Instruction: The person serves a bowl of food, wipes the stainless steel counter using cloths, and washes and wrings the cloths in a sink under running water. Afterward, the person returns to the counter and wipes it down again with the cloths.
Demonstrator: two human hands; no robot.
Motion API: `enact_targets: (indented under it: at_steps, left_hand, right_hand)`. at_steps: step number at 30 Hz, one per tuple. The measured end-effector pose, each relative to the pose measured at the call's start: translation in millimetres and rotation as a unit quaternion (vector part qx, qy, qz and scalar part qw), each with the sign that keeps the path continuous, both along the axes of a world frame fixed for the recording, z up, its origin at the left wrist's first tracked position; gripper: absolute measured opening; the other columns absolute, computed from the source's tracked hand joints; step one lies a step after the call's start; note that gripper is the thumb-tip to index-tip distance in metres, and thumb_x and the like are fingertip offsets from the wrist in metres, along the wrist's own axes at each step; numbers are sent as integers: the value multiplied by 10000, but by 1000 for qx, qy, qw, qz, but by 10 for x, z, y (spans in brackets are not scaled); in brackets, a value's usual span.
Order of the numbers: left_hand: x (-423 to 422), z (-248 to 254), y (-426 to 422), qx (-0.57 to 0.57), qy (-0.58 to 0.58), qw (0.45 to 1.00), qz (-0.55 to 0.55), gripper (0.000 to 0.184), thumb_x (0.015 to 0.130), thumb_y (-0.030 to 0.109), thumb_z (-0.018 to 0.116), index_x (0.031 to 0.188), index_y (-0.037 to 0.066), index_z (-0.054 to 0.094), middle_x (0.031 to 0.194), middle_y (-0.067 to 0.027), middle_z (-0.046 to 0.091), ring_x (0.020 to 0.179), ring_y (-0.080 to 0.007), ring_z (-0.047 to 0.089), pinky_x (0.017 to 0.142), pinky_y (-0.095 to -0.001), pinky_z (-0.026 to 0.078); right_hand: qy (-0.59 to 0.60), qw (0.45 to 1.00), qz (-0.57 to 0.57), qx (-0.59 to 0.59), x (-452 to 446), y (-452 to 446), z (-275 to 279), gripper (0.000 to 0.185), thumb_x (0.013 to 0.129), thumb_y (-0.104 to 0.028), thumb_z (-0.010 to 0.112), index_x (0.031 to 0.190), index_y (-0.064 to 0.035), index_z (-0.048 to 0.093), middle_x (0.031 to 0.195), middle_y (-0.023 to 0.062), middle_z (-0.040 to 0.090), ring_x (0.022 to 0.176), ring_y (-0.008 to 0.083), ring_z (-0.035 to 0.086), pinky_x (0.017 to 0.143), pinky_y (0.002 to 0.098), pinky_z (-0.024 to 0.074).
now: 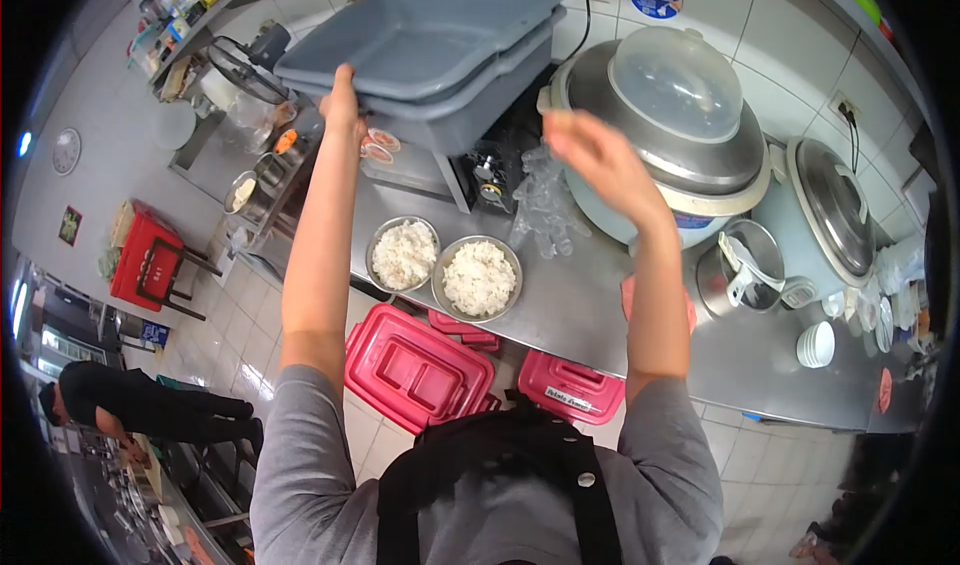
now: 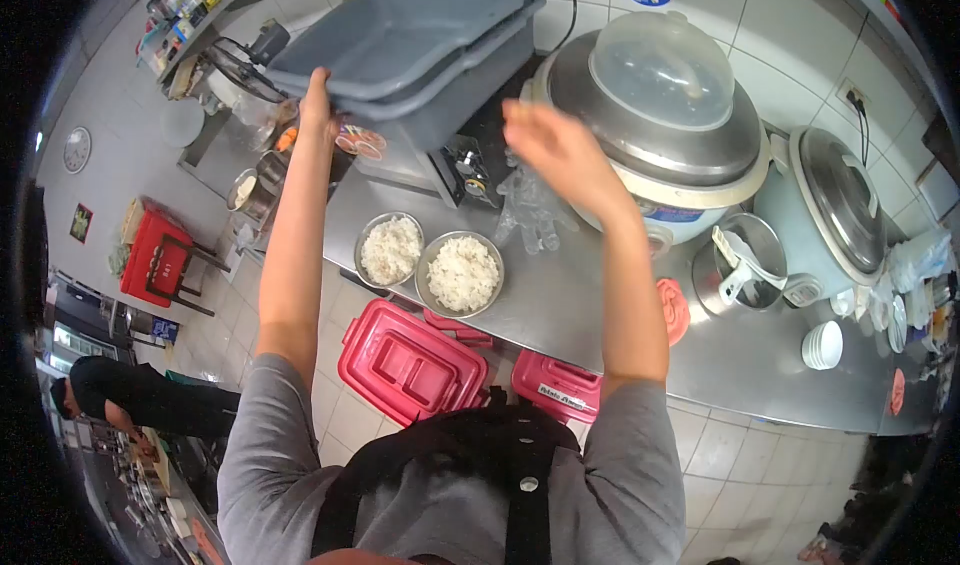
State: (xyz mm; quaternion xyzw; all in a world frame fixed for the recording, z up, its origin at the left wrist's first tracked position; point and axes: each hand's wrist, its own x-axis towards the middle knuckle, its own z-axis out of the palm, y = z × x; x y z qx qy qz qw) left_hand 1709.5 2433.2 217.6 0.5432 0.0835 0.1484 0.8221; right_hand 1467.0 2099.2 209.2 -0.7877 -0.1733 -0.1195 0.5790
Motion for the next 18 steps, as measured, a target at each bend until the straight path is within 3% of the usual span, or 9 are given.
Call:
enact_targets:
  at_steps: [4, 5, 7, 9, 11, 12, 13, 15, 18]
  left_hand:
    - [81, 97, -518, 25, 50, 997, 48, 661, 815, 375, 675, 1214, -108, 464, 1080, -208, 597, 791, -282, 649, 556, -432, 500]
    - [135, 94, -561, 24, 52, 997, 43, 661, 815, 375, 675, 1214, -108, 464, 1080, -208, 597, 791, -282, 649, 556, -432, 500]
    - [194, 63, -606, 33, 51, 998, -26, 1025, 720, 397, 738, 1345, -114, 107, 1181, -247, 495, 941, -279, 610, 650, -378, 524]
    - [115, 67, -644, 46, 47, 997, -30, 1128, 717, 482, 746, 1362, -115, 40, 1180, -253, 492, 922, -278, 610, 600, -359, 511]
    - [-84, 71, -646, 107, 71, 990, -61, 1258, 717, 607, 732, 1394, -109, -51, 1247, -259, 456, 1012, -297, 575, 736, -364, 513]
    - [-238, -7, -699, 84, 11, 995, -48, 1162, 774, 629, 713, 1434, -154, 165, 1487, -263, 290, 1324, -321, 403, 1109, -502, 291]
    - [-458, -70, -643, 84, 13, 995, -47, 1162, 774, 629, 713, 1434, -154, 165, 1487, -263, 290, 1324, -321, 403, 1109, -502, 291]
    - [-1061, -248, -497, 258, -100, 960, -34, 934, 886, 508, 655, 1463, -73, 205, 1498, -234, 306, 1339, -308, 404, 1124, -438, 287]
    - [-1992, -695, -211, 302, -223, 923, -79, 646, 960, 198, 603, 1463, -22, 260, 1461, -216, 343, 1382, -288, 352, 1122, -374, 296]
  right_hand:
    - [243, 950, 5, -195, -779, -304, -682, 572, 908, -424, 625, 1324, -38, 553, 1192, 228, 643, 1089, 307, 634, 938, 374, 477]
    - [272, 932, -5, -240, -874, -373, -920, 582, 902, -430, 626, 1321, -34, 552, 1194, 239, 638, 1103, 330, 625, 950, 380, 471]
    - [305, 909, -16, -283, -909, -403, -1244, 592, 895, -436, 628, 1319, -30, 551, 1196, 250, 633, 1117, 353, 615, 962, 386, 464]
    - [264, 904, 22, -335, -888, -341, -1454, 625, 884, -445, 631, 1328, -16, 532, 1232, 255, 611, 1147, 384, 590, 994, 406, 446]
    - [190, 929, 5, -317, -629, -240, -1787, 644, 880, -443, 636, 1338, -7, 517, 1250, 259, 597, 1145, 391, 588, 1002, 409, 442]
    - [111, 948, -11, -297, -455, -179, -1919, 663, 876, -442, 641, 1348, 2, 502, 1267, 263, 583, 1144, 398, 586, 1009, 412, 437]
    - [112, 944, -35, -309, -285, -127, -2022, 618, 888, -400, 630, 1344, -2, 502, 1277, 264, 571, 1157, 396, 575, 999, 426, 444]
    - [118, 938, -56, -320, -41, -43, -2066, 575, 900, -358, 620, 1339, -7, 501, 1288, 265, 559, 1170, 394, 563, 990, 440, 451]
    - [211, 905, -147, -339, 138, 26, -2125, 395, 893, -208, 599, 1233, -7, 579, 1249, 261, 568, 1189, 394, 536, 950, 477, 467]
